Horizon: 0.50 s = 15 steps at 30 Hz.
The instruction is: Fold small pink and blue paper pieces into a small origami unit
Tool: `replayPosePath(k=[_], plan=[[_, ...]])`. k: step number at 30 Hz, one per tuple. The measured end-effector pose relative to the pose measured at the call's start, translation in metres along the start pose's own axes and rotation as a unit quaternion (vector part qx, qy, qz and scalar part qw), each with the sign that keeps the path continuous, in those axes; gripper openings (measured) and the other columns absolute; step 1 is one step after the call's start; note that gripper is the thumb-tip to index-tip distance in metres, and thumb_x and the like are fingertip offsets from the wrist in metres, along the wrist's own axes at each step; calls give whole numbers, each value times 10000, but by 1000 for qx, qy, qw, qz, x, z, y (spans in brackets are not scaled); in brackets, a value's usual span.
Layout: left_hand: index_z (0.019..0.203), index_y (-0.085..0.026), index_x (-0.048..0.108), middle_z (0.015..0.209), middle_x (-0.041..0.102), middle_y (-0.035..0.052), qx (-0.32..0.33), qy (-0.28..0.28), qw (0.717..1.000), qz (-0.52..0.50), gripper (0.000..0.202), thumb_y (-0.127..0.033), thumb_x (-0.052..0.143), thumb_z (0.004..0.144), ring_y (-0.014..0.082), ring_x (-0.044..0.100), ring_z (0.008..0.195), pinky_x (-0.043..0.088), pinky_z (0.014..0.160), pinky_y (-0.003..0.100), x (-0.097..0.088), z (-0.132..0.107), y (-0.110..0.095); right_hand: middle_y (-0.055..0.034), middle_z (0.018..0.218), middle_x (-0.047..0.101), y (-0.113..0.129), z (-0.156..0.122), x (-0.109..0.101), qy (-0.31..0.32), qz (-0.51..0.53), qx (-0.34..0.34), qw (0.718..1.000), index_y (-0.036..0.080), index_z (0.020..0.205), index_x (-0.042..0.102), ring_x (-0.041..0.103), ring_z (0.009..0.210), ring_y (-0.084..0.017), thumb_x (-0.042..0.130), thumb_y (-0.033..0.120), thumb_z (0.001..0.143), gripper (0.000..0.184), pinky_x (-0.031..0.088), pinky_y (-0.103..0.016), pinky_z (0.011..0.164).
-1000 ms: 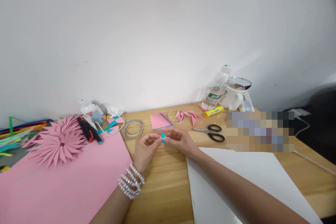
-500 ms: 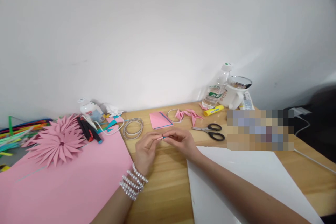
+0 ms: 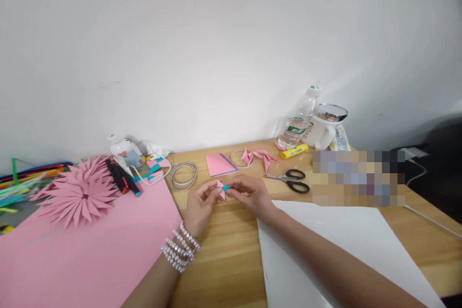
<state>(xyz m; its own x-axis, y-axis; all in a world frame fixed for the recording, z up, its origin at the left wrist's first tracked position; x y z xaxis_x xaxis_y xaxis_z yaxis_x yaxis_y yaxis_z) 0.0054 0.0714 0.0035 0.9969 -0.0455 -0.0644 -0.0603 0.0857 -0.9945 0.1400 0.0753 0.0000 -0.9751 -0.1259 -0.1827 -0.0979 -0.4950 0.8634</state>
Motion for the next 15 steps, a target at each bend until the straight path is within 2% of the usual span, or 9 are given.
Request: replayPosePath(k=[3, 6, 11, 15], plan=[[810, -124, 629, 519, 620, -7, -17, -8, 999, -37, 210, -237, 650, 634, 123, 571, 466, 476, 488, 233, 0, 0, 2, -37, 687, 649, 4, 0, -1, 4, -62, -24, 998, 184, 775, 660, 574, 594, -121, 611, 241, 730, 88, 457, -207, 518], [713, -118, 648, 521, 635, 6, -26, -22, 999, -43, 163, -242, 666, 608, 118, 567, 440, 478, 460, 229, -2, 0, 3, -17, 629, 640, 7, 0, 0, 13, -76, -34, 996, 182, 776, 652, 553, 538, -103, 592, 242, 749, 89, 428, -196, 491], [719, -117, 663, 507, 640, 5, -51, -43, 997, -50, 186, -264, 676, 606, 132, 577, 408, 496, 430, 248, -3, -2, 5, -11, 625, 644, 14, -2, 3, 10, -76, -60, 995, 200, 782, 650, 558, 572, -109, 555, 235, 778, 101, 440, -214, 552], [819, -109, 642, 578, 673, 33, -61, 6, 995, -82, 265, -287, 678, 626, 159, 619, 472, 531, 498, 290, 4, -3, 6, -19, 639, 643, 4, -3, 2, -15, -30, 0, 999, 203, 763, 653, 571, 563, -123, 584, 240, 749, 79, 457, -227, 528]])
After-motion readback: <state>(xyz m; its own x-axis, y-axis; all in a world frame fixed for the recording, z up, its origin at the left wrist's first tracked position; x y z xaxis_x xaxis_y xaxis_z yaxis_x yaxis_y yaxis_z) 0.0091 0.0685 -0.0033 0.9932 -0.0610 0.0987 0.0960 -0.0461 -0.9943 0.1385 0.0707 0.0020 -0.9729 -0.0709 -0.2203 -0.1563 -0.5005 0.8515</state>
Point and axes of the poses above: each hand's wrist, its own z-axis towards the middle knuckle, its own x-axis out of the palm, y = z × x, the point moved 7 cm from there along z, towards the middle knuckle
